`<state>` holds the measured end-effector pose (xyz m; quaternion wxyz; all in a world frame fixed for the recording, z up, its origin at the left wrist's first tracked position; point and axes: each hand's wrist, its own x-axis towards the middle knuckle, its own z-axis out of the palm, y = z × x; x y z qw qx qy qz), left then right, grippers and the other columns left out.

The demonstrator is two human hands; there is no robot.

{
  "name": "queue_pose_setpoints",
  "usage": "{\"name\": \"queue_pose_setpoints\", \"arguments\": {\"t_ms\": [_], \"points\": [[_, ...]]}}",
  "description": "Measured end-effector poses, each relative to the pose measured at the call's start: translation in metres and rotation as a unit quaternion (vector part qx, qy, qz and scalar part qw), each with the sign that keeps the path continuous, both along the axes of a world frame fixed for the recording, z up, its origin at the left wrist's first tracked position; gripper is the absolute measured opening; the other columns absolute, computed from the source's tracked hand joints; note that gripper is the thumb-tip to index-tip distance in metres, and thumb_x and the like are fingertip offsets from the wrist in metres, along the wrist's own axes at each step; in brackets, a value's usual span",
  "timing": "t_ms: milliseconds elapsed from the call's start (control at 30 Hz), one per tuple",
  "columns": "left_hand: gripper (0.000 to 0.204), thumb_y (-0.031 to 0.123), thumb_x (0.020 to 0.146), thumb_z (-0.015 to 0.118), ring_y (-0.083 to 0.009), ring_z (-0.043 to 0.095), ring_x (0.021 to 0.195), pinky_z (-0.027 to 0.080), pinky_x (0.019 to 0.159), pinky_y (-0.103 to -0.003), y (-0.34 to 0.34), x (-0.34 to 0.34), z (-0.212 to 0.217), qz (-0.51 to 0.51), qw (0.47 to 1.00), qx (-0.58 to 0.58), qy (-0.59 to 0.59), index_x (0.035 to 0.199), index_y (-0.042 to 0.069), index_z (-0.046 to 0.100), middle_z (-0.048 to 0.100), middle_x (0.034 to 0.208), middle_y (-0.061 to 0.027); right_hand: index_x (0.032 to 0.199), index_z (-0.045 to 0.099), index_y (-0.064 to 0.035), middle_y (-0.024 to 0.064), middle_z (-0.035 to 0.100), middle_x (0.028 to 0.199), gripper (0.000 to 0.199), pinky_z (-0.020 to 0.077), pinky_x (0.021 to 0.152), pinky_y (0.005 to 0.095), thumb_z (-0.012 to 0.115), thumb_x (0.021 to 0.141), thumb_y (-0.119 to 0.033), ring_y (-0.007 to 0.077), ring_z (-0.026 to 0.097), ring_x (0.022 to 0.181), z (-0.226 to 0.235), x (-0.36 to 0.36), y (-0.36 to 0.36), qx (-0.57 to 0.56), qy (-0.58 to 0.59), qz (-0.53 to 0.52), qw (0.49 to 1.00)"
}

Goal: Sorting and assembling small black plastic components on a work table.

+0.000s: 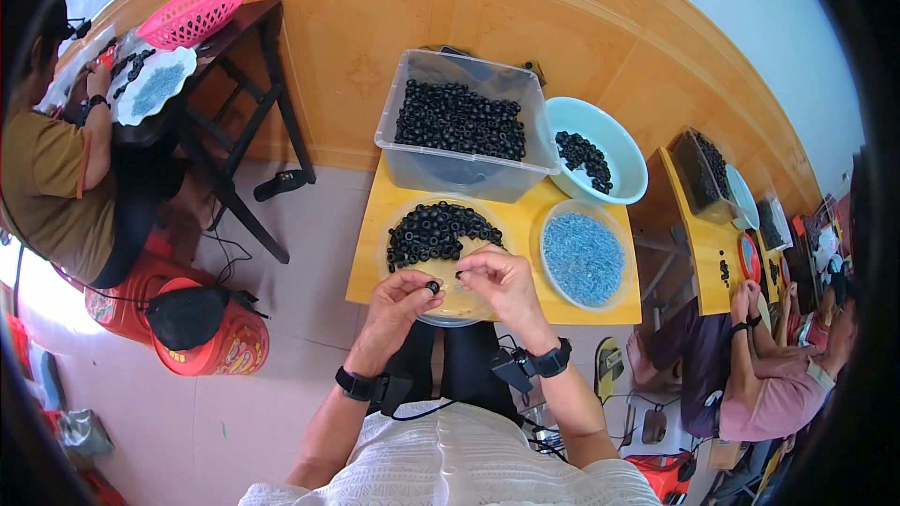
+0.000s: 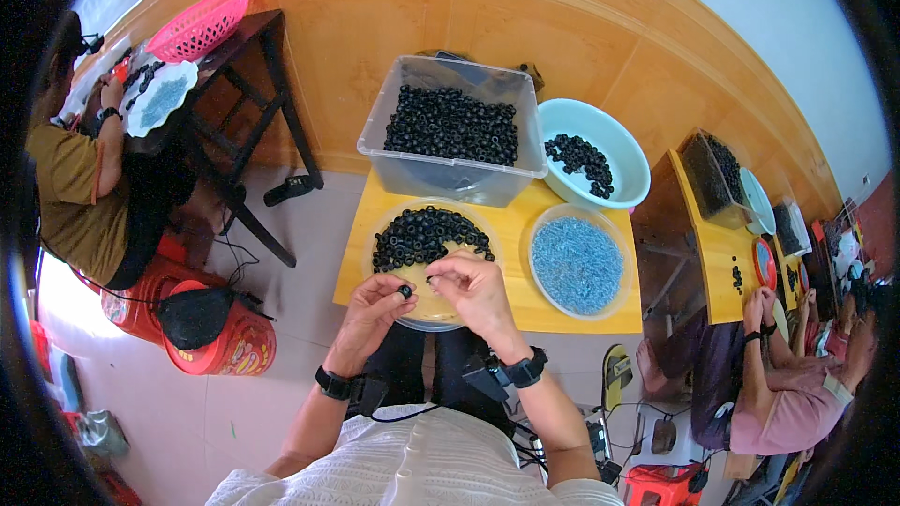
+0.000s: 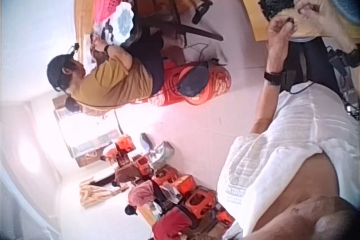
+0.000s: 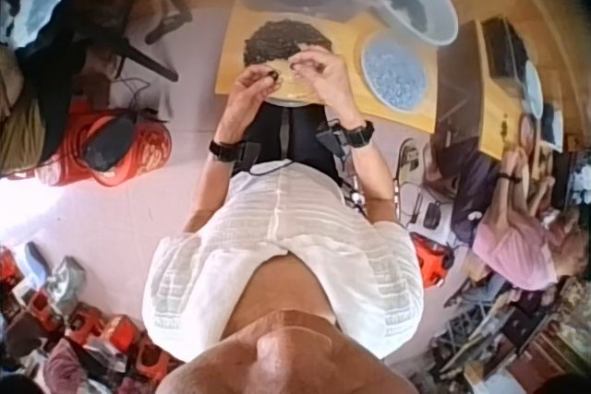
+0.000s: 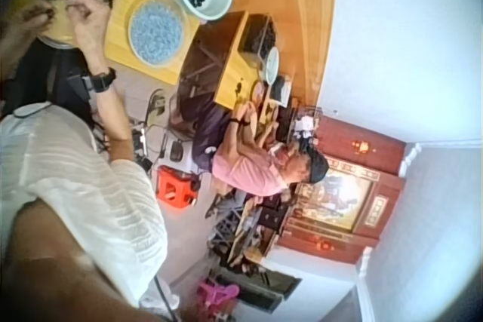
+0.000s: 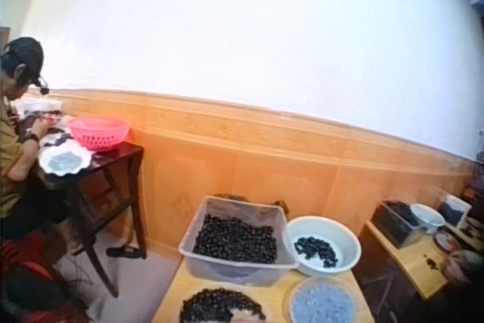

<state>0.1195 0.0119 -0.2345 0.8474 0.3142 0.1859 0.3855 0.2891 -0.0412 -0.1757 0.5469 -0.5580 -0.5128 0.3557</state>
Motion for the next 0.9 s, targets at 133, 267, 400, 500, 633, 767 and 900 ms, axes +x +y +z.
{"name": "queue_pose_setpoints", "arguments": {"t_ms": [133, 267, 400, 500, 633, 767, 900], "points": [[0.017, -0.003, 0.081, 0.058, -0.0166, 0.063, 0.085, 0.053, 0.078, -0.029, -0.002, 0.003, 0.000, -0.006, 1.000, 0.015, -0.018, 0.098, 0.002, 0.058, 0.063, 0.094, -0.0085, 0.084, 0.062, 0.0029, 0.0075, 0.060, 0.076, 0.013, 0.0465, 0.059, 0.0233, 0.059, 0.072, 0.007, 0.0128, 0.060, 0.067, 0.011, -0.019, -0.005, 0.052, -0.105, -0.031, 0.993], [0.018, -0.002, 0.081, 0.058, -0.0161, 0.062, 0.085, 0.053, 0.078, -0.029, -0.002, 0.003, 0.000, -0.014, 1.000, 0.023, -0.012, 0.099, 0.002, 0.058, 0.063, 0.094, -0.0082, 0.084, 0.061, 0.0022, 0.0106, 0.060, 0.076, 0.013, 0.0475, 0.058, 0.0255, 0.058, 0.073, 0.007, 0.0176, 0.061, 0.067, 0.016, -0.027, -0.007, 0.065, -0.142, -0.026, 0.987], [0.019, -0.004, 0.079, 0.060, -0.0151, 0.062, 0.085, 0.052, 0.079, -0.029, -0.003, 0.003, 0.003, -0.008, 0.999, 0.043, -0.001, 0.097, 0.002, 0.059, 0.063, 0.093, -0.0072, 0.084, 0.061, 0.0013, 0.0118, 0.060, 0.077, 0.013, 0.0483, 0.059, 0.0288, 0.057, 0.073, 0.006, 0.0232, 0.062, 0.068, 0.019, -0.029, -0.009, 0.062, -0.178, -0.028, 0.982], [0.019, -0.005, 0.078, 0.062, -0.0141, 0.062, 0.085, 0.052, 0.078, -0.028, -0.003, 0.003, 0.001, 0.002, 0.997, 0.074, 0.022, 0.095, 0.002, 0.059, 0.063, 0.092, -0.0066, 0.083, 0.060, 0.0002, 0.0127, 0.059, 0.077, 0.012, 0.0483, 0.059, 0.0317, 0.057, 0.073, 0.006, 0.0272, 0.061, 0.068, 0.017, -0.032, -0.010, 0.076, -0.217, -0.026, 0.973], [0.018, -0.005, 0.077, 0.063, -0.0121, 0.061, 0.084, 0.051, 0.077, -0.027, -0.004, 0.004, 0.000, 0.018, 0.993, 0.109, 0.042, 0.093, 0.002, 0.059, 0.063, 0.090, -0.0056, 0.083, 0.059, -0.0015, 0.0136, 0.057, 0.075, 0.012, 0.0476, 0.059, 0.0367, 0.057, 0.073, 0.005, 0.0323, 0.059, 0.068, 0.017, -0.035, -0.011, 0.094, -0.272, -0.025, 0.957], [0.019, -0.005, 0.076, 0.064, -0.0106, 0.060, 0.083, 0.050, 0.076, -0.025, -0.005, 0.003, 0.000, 0.022, 0.992, 0.110, 0.061, 0.092, 0.002, 0.059, 0.062, 0.089, -0.0043, 0.084, 0.058, -0.0021, 0.0139, 0.055, 0.076, 0.014, 0.0468, 0.059, 0.0391, 0.055, 0.073, 0.006, 0.0340, 0.058, 0.069, 0.010, -0.037, -0.009, 0.088, -0.284, -0.020, 0.955], [0.022, -0.008, 0.075, 0.064, -0.0088, 0.059, 0.082, 0.049, 0.076, -0.022, -0.006, 0.006, -0.004, 0.044, 0.987, 0.126, 0.086, 0.093, 0.002, 0.058, 0.062, 0.088, -0.0026, 0.085, 0.057, -0.0006, 0.0133, 0.058, 0.078, 0.017, 0.0469, 0.060, 0.0350, 0.056, 0.071, 0.009, 0.0306, 0.059, 0.068, 0.008, -0.039, -0.011, 0.068, -0.306, -0.026, 0.949]]}}
